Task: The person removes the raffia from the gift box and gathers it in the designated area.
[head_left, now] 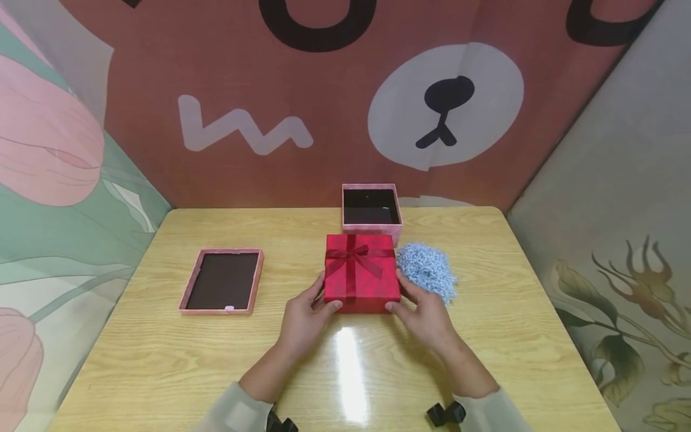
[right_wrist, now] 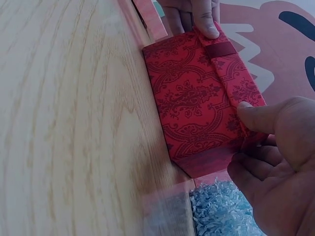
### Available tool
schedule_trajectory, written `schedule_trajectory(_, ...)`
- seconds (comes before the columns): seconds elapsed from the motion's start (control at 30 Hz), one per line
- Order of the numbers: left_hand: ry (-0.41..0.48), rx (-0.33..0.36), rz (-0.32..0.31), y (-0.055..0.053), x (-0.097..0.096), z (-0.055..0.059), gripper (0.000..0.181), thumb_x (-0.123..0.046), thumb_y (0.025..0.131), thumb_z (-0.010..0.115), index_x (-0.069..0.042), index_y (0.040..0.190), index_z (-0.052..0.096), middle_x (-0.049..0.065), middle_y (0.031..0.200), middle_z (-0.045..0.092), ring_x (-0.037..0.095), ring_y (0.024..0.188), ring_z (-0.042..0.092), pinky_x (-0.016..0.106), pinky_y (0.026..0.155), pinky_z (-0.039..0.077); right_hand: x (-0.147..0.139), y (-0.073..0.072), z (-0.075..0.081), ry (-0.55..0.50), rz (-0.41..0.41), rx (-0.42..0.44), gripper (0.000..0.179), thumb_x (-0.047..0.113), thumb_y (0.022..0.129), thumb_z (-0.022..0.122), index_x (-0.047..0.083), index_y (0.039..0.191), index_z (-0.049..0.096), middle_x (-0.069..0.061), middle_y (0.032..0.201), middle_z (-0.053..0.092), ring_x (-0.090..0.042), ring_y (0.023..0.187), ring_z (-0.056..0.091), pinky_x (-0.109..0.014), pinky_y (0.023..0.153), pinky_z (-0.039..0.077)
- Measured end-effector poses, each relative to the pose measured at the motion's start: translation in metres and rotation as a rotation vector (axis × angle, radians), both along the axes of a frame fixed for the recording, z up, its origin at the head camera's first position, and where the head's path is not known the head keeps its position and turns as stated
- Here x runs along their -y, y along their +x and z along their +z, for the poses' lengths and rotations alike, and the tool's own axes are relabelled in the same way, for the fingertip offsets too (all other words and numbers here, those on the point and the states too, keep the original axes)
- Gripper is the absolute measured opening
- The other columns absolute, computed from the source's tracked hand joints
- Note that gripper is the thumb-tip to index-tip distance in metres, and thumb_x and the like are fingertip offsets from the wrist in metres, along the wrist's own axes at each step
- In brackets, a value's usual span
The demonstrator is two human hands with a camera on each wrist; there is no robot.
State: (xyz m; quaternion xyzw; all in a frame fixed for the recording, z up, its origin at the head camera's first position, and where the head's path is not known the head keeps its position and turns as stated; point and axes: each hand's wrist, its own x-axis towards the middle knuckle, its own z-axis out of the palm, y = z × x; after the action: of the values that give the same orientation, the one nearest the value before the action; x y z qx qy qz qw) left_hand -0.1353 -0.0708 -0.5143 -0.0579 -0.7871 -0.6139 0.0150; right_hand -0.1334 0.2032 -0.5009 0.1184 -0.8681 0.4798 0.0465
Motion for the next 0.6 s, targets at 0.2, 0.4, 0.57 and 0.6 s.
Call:
schedule_trajectory(0.2,-0.05,-0.014,0.013,0.0,-0.003,0.003,0.075,-0.021,0.089,0.083,-0.013,0.154,0.048,0.003,0.151,0.054,0.018,0.132,0.058,0.027,0.099,0.052,-0.001,0.0,0.001,-0.025,0.012,0.003,0.074,0.007,0.091,0.08,0.005,0.156,0.045,-0.015,0.149,0.052,-0.03,0.132,0.057,-0.036,0.103,0.05)
schedule_trajectory(0.4,-0.079,-0.028,0.003,0.0,-0.003,0.006,0.075,-0.025,0.09,0.082,-0.017,0.155,0.046,-0.001,0.152,0.053,0.016,0.134,0.056,0.028,0.102,0.051,-0.001,0.002,0.004,-0.018,-0.001,0.015,0.075,0.009,0.092,0.08,0.009,0.157,0.044,-0.015,0.148,0.055,-0.031,0.133,0.057,-0.04,0.105,0.05)
schedule_trajectory(0.57,-0.078,-0.071,-0.017,-0.001,-0.002,0.01,0.075,-0.024,0.091,0.081,-0.017,0.157,0.045,0.0,0.153,0.052,0.016,0.136,0.054,0.029,0.102,0.051,-0.001,0.003,0.01,0.014,-0.02,0.005,0.075,0.012,0.092,0.081,0.011,0.157,0.044,-0.014,0.145,0.058,-0.03,0.131,0.058,-0.043,0.106,0.05)
schedule_trajectory(0.6,-0.078,-0.079,-0.017,-0.001,-0.002,0.011,0.075,-0.024,0.091,0.081,-0.018,0.157,0.045,0.0,0.153,0.052,0.017,0.136,0.055,0.029,0.102,0.051,-0.002,0.003,0.012,0.019,-0.022,-0.001,0.075,0.013,0.092,0.081,0.011,0.157,0.045,-0.014,0.144,0.059,-0.03,0.131,0.058,-0.043,0.106,0.05)
